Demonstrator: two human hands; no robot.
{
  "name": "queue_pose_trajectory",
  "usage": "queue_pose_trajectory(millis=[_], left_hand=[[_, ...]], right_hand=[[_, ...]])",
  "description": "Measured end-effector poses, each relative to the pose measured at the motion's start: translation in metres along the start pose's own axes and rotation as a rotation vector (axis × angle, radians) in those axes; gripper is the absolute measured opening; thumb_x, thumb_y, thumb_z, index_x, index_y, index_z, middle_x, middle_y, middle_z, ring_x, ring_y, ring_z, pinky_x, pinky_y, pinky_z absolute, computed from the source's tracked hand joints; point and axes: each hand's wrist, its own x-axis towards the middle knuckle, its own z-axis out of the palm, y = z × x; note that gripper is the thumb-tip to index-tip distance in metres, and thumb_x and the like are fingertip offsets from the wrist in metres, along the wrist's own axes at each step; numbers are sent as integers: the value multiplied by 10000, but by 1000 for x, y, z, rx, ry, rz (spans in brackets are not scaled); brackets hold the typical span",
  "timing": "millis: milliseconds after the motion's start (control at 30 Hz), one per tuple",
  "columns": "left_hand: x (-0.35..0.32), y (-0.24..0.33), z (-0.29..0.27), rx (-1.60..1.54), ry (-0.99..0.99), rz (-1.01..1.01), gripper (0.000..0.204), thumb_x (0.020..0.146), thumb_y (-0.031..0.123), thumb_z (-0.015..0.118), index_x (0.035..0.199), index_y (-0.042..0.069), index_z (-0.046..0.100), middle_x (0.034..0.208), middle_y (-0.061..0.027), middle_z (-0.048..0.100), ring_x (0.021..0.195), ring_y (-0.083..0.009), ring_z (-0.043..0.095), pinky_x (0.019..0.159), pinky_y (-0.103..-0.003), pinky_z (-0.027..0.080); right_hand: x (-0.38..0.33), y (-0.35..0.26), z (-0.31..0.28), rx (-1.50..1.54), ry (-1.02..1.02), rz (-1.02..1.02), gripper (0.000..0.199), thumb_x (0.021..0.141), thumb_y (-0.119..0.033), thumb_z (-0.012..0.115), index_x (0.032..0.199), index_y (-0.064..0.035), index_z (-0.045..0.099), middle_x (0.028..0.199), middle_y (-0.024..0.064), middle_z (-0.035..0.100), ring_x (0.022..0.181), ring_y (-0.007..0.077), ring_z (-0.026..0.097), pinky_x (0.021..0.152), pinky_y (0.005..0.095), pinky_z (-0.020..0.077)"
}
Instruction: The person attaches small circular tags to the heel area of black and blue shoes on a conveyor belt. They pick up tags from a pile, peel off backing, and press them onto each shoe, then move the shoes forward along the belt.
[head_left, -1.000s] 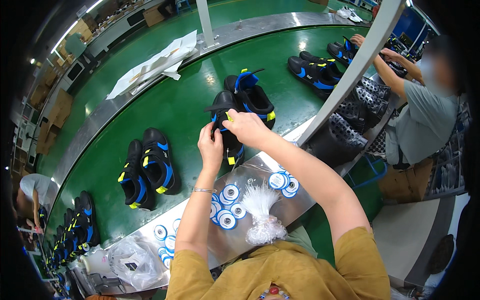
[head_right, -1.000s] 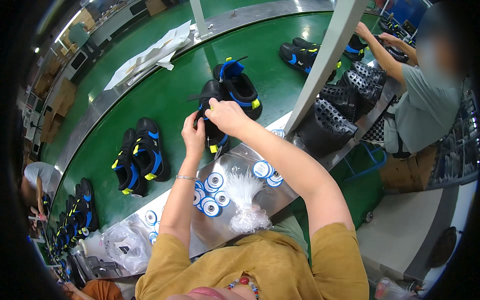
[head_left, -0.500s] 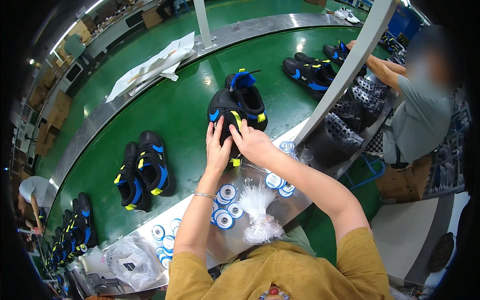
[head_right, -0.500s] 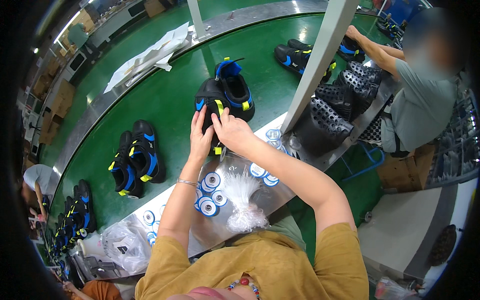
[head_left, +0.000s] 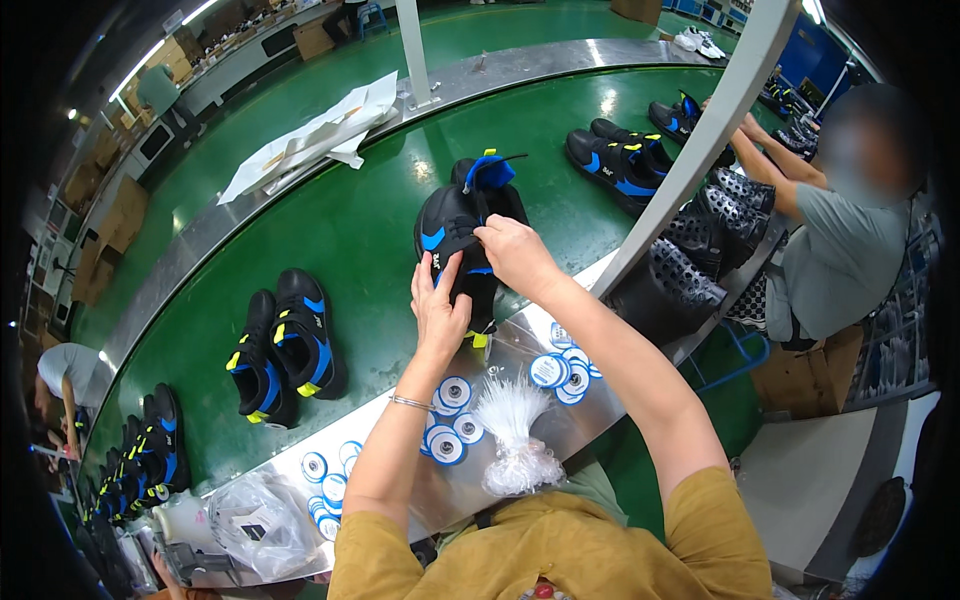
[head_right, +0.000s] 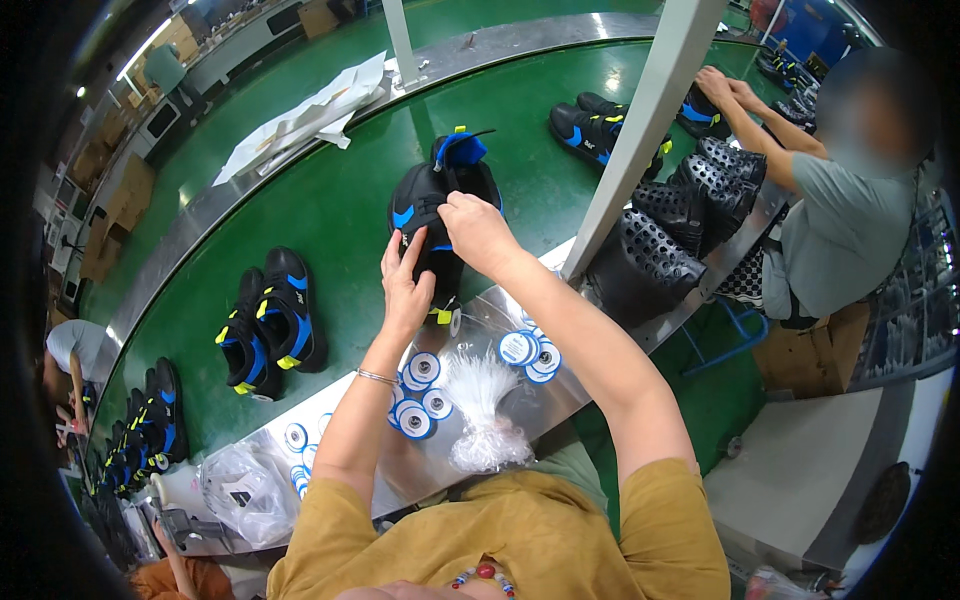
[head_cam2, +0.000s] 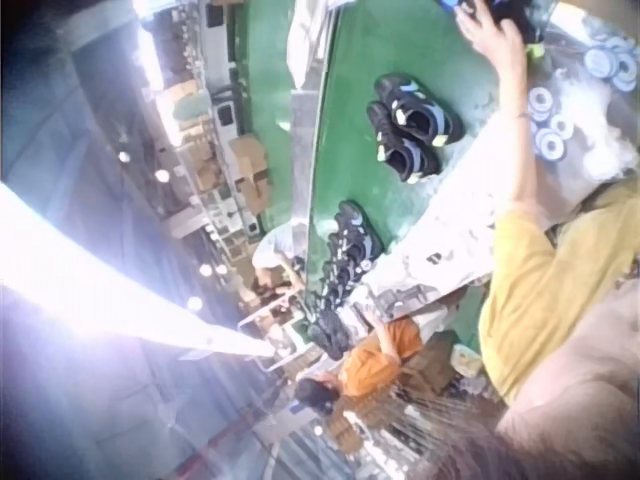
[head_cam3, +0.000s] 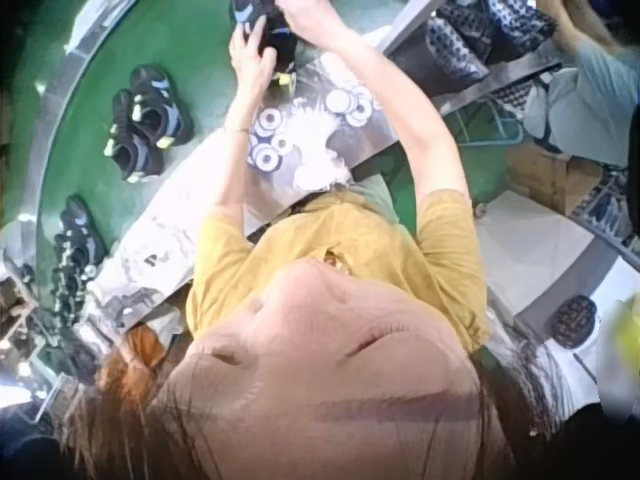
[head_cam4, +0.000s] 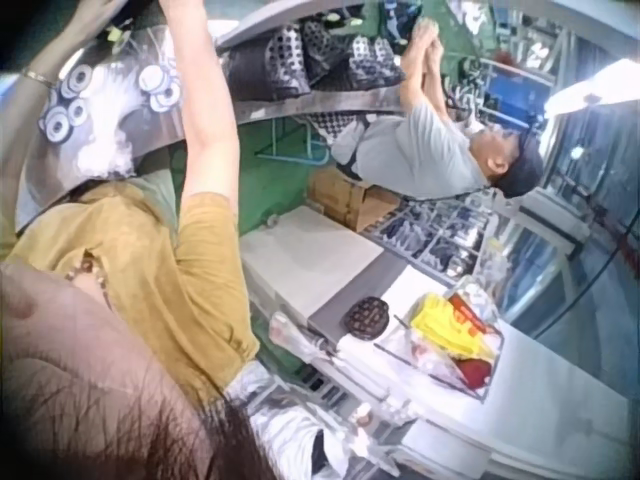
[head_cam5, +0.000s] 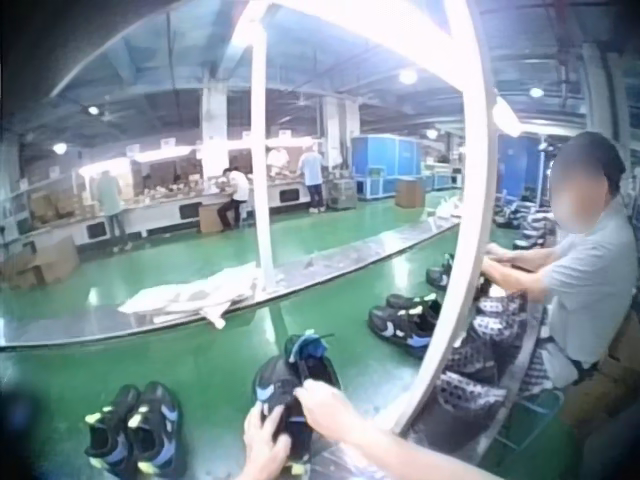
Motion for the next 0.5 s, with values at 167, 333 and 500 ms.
queue_pose_trajectory(millis=[167,333,500], left_hand=[[-2,-1,1,-40,79,27,744,745,53,587,1445,-6,342,1483,-241,339,1374,-390,321,1138,-430,262],[-4,1,1,-183,159,0,866,719,46,625,1474,-37,208,1409,-283,423,1302,-415,431,1093,-434,345],[-4,-5,0,-143,157,47,865,717,46,631,1473,-39,219,1403,-275,436,1303,-405,439,1091,-429,352]], right_hand=[[-4,-11,-7,-9,-123,-64,351,739,38,615,1088,14,635,963,126,599,922,300,598,812,380,520],[-4,-15,-11,-78,-203,-136,479,709,49,628,1184,5,602,992,108,591,934,282,589,821,368,522],[4,-19,-8,-217,-257,-223,456,715,-12,636,1171,13,615,942,79,596,883,238,586,776,323,528]])
